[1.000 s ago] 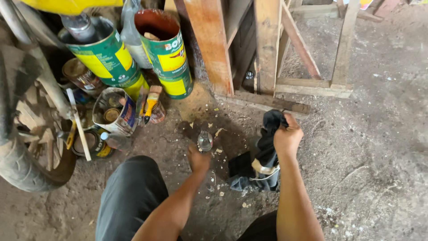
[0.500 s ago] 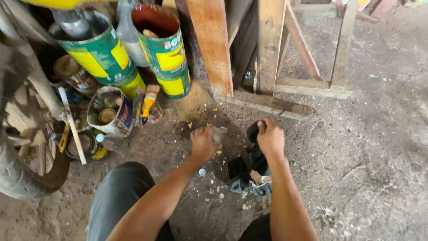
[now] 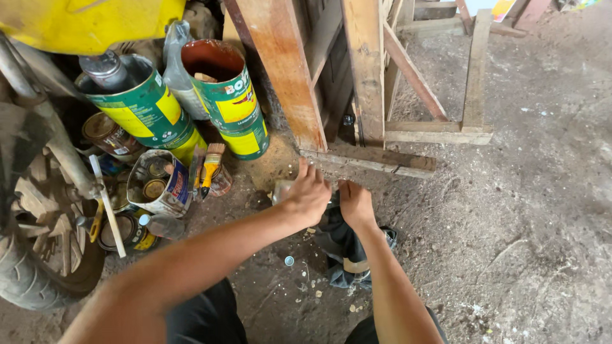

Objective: The person cleans a motorcycle part by wiping it with a black cloth, then applies a liquid from a bottle to a small metal component and fits a rubber ring onto it.

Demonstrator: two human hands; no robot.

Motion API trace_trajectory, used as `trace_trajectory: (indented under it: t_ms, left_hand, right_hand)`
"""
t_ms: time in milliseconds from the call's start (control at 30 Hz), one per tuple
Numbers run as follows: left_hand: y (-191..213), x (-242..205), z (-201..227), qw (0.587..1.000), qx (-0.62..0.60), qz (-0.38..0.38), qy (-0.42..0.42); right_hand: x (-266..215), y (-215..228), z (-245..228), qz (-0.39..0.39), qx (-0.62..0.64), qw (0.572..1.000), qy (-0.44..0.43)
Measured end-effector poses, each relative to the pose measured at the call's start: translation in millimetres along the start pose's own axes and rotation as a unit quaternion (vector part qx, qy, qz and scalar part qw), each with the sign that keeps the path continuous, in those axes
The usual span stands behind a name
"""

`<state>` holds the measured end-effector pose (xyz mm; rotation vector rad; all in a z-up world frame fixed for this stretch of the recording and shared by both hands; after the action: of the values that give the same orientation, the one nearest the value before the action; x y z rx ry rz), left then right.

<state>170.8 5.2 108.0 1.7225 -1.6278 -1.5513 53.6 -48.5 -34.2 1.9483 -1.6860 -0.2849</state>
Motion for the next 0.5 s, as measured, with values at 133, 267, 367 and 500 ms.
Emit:
trace_trajectory:
  t_ms: [133, 267, 367, 500]
  left_hand:
    - [16.2, -4.4, 12.4, 0.990, 0.102, -0.100, -0.002]
    - [18.4, 6.9, 18.0, 0.987, 0.153, 0.032, 0.047]
    - [-4.0, 16.6, 17.4, 0.988, 0.084, 0.101, 0.078]
    - [-56.5, 27.6, 19.9, 0.981, -0.110, 0.133, 0.092]
  right_hand:
    - [-2.0, -5.3, -2.8, -0.036, 0.107, 0.990, -0.089]
    - [3.0, 7.4, -10.2, -0.023, 0.186, 0.975, -0.119]
    - [2.9, 16.2, -13.6, 0.013, 0.120, 0.990, -0.068]
    - [2.0, 6.7, -10.8, 0.019, 0.053, 0.998, -0.025]
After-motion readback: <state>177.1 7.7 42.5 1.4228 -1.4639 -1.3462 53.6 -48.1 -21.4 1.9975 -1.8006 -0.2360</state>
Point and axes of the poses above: each hand's wrist, its own x-axis towards the middle knuckle, its own y-axis out of the back of the hand, z = x × y, the point moved 4 cm from there along x, towards the middle knuckle, and after that the axes turned 6 degrees about -z, right-handed, at the moved point
